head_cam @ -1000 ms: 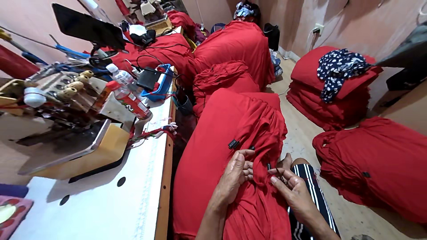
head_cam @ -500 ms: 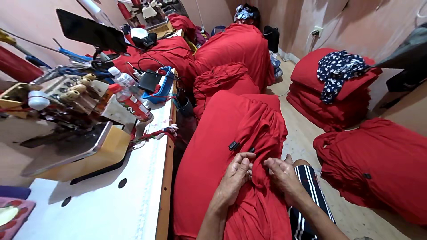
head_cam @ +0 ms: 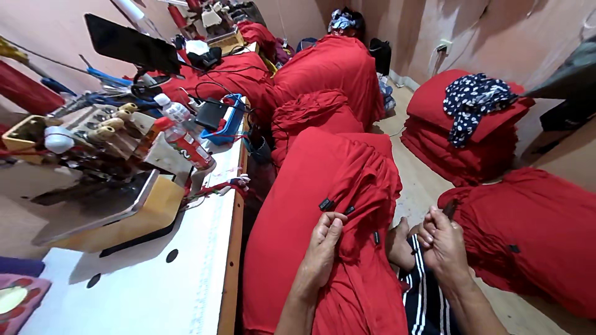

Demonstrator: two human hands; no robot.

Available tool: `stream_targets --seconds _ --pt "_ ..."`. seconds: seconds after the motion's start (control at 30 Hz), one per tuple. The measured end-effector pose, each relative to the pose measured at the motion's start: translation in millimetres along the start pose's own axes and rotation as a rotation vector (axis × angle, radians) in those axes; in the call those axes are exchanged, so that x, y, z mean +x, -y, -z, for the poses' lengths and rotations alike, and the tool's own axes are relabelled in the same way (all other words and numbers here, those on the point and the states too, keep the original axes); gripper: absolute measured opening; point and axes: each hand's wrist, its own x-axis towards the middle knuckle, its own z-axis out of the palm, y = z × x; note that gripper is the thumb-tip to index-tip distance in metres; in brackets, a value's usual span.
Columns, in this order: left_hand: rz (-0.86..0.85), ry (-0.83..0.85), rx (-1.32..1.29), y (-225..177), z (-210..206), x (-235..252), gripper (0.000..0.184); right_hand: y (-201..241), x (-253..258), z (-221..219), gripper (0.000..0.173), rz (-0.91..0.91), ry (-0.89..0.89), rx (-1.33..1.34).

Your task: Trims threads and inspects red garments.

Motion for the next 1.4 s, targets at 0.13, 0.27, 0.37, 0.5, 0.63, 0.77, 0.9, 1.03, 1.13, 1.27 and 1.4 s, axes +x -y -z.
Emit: stream_targets --seconds 0.13,0.27,0.37,0.5,0.63,0.77,0.9,1.03,1.13,1.27,1.4 --pt "0.014 -0.008 -0.018 -1.3 0.3 0.1 0.023 -19.1 -18.3 -5.3 0.032 0.052 0.196 -0.235" --pt "0.022 0.0 -0.023 -2.0 -1.2 0.0 0.023 -36.9 -26.3 -14.0 0.017 0.278 0.448 -0.452" --pt "0.007 0.032 0.002 -0.2 -0.4 -0.4 0.021 -35.9 -23.9 -33.4 0.017 0.165 0.485 -0.453" --pt "-0.017 0.06 0.073 1.2 0.6 -0.5 0.021 -23.2 -27.4 -53.3 0.029 -0.052 0.394 -0.158" --pt "-0.008 0.026 0.055 0.6 2.3 -0.8 0.022 -12.5 -20.9 -38.2 0.029 0.041 0.214 -0.022" --pt "-0.002 0.018 0.033 0.4 1.1 -0.1 0.022 2.4 -1.8 -15.4 0.038 0.11 -0.039 0.108" --pt "0.001 0.014 0.031 0.2 0.4 -0.8 0.022 7.7 -1.3 -8.3 0.033 0.24 -0.103 0.046" --pt "-0.005 0.023 0.052 0.7 -0.5 -0.4 0.022 -12.3 -10.0 -8.0 0.025 0.434 0.303 -0.372" --pt "0.004 0.027 0.046 -0.1 -0.2 0.1 0.022 -24.2 -14.3 -24.3 0.036 0.527 0.589 -0.589" --pt "-0.004 0.028 0.024 0.3 -0.3 0.2 0.022 -23.9 -15.2 -41.1 0.011 0.465 0.632 -0.605" --pt "-0.004 0.02 0.012 -0.4 1.4 -0.5 0.022 -18.1 -16.3 -38.0 0.009 0.307 0.492 -0.269"
